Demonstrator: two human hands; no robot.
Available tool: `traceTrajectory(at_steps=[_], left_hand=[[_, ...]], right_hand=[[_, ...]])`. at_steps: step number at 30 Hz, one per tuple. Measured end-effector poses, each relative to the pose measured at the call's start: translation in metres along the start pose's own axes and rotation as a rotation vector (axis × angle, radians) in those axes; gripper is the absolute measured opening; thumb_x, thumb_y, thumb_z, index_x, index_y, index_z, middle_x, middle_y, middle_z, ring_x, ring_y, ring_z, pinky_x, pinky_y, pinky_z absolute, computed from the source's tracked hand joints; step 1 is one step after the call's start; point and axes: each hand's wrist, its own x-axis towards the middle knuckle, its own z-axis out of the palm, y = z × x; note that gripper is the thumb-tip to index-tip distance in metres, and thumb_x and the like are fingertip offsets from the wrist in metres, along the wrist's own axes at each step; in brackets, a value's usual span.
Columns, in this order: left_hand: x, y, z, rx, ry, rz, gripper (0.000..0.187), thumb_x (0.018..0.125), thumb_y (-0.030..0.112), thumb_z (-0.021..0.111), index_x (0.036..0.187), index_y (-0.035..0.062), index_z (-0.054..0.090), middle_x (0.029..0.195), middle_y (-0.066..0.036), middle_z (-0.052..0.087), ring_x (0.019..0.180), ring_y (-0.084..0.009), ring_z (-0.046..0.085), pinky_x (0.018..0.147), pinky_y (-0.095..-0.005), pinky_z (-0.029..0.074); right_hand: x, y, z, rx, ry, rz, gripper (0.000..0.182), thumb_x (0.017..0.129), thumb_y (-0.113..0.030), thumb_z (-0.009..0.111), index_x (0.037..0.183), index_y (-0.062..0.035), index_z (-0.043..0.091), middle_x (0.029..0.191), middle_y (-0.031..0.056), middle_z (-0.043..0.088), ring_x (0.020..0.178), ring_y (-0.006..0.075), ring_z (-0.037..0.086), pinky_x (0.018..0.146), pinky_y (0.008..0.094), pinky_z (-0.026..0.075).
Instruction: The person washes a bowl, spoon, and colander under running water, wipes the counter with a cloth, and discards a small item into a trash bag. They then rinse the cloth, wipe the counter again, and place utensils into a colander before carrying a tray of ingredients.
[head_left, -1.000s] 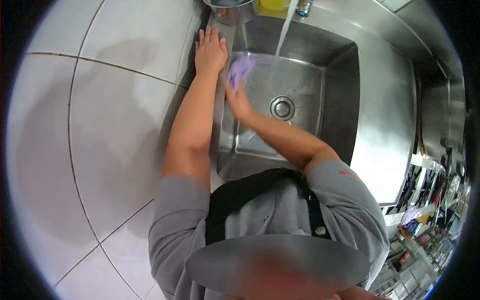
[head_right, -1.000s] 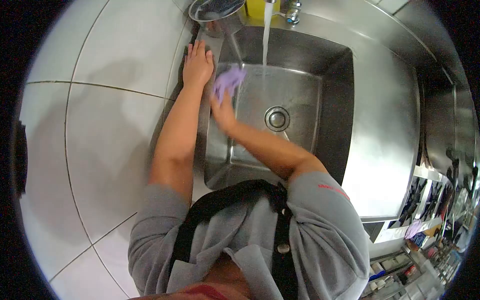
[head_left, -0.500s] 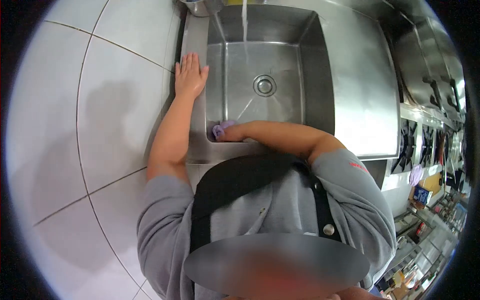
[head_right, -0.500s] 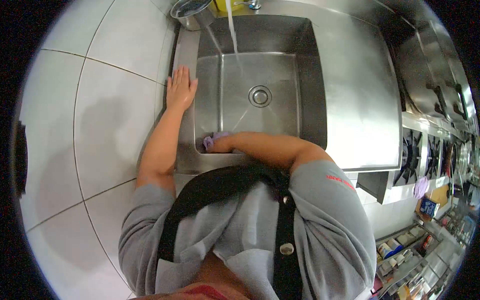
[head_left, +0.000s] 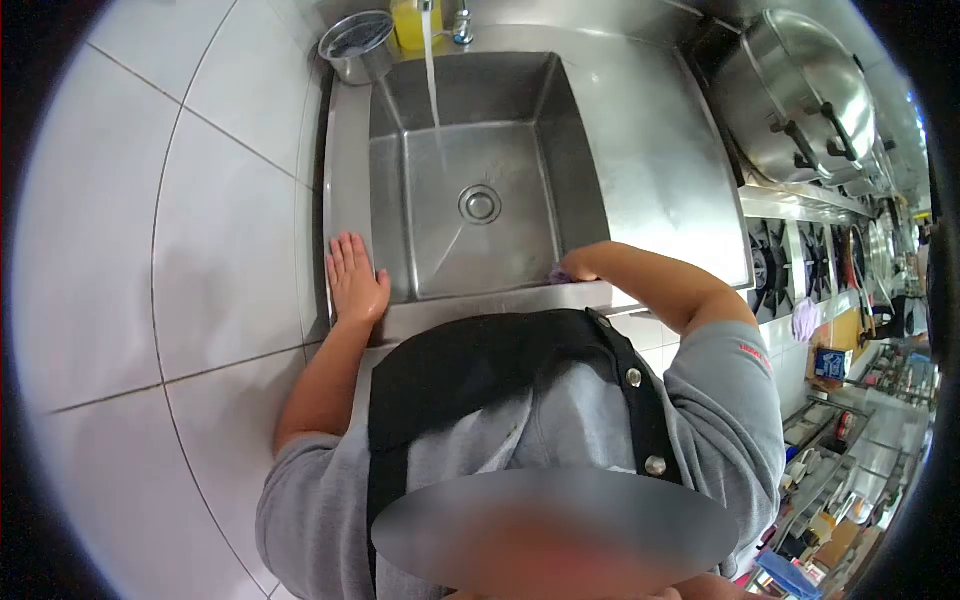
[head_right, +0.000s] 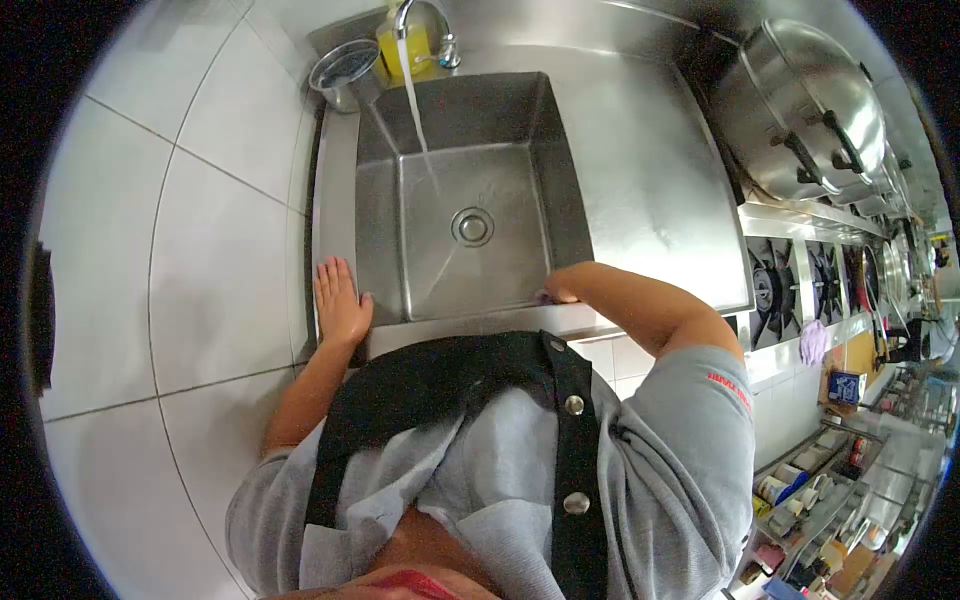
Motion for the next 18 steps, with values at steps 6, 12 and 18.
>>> traceTrajectory(at_steps=[6, 12, 18], left_hand=[[0.073, -0.001, 0.005, -0.005, 0.093, -0.027, 0.075, 0.080, 0.026, 0.054, 0.139, -0.0048, 0.020, 0.147, -0.023, 0.018, 0.138, -0.0330, 0.012, 0.113, -0.0431, 0.007], [0.195, -0.003, 0.016, 0.004, 0.153, -0.125, 0.073, 0.082, 0.030, 0.053, 0.139, -0.0042, 0.022, 0.147, -0.021, 0.018, 0.139, -0.0309, 0.012, 0.113, -0.0427, 0.008], [0.278, 0.001, 0.010, 0.038, 0.092, -0.210, 0.075, 0.083, 0.035, 0.052, 0.141, -0.0008, 0.019, 0.149, -0.017, 0.015, 0.140, -0.0289, 0.007, 0.112, -0.0426, 0.007]], right_hand=[[-0.003, 0.005, -0.043, -0.388, 0.061, 0.230, 0.026, 0.080, -0.021, 0.060, 0.100, -0.0077, 0.068, 0.108, 0.0113, 0.064, 0.105, 0.0263, 0.060, 0.086, 0.0439, 0.045], [0.035, 0.055, -0.151, -0.702, 0.544, 0.304, 0.025, 0.080, -0.020, 0.058, 0.101, -0.0099, 0.067, 0.109, 0.0087, 0.062, 0.108, 0.0244, 0.054, 0.098, 0.0429, 0.034], [0.102, 0.102, -0.242, -0.725, 0.862, 0.605, 0.040, 0.089, -0.022, 0.043, 0.122, -0.0029, 0.054, 0.130, 0.0144, 0.048, 0.127, 0.0314, 0.037, 0.108, 0.0458, 0.022]])
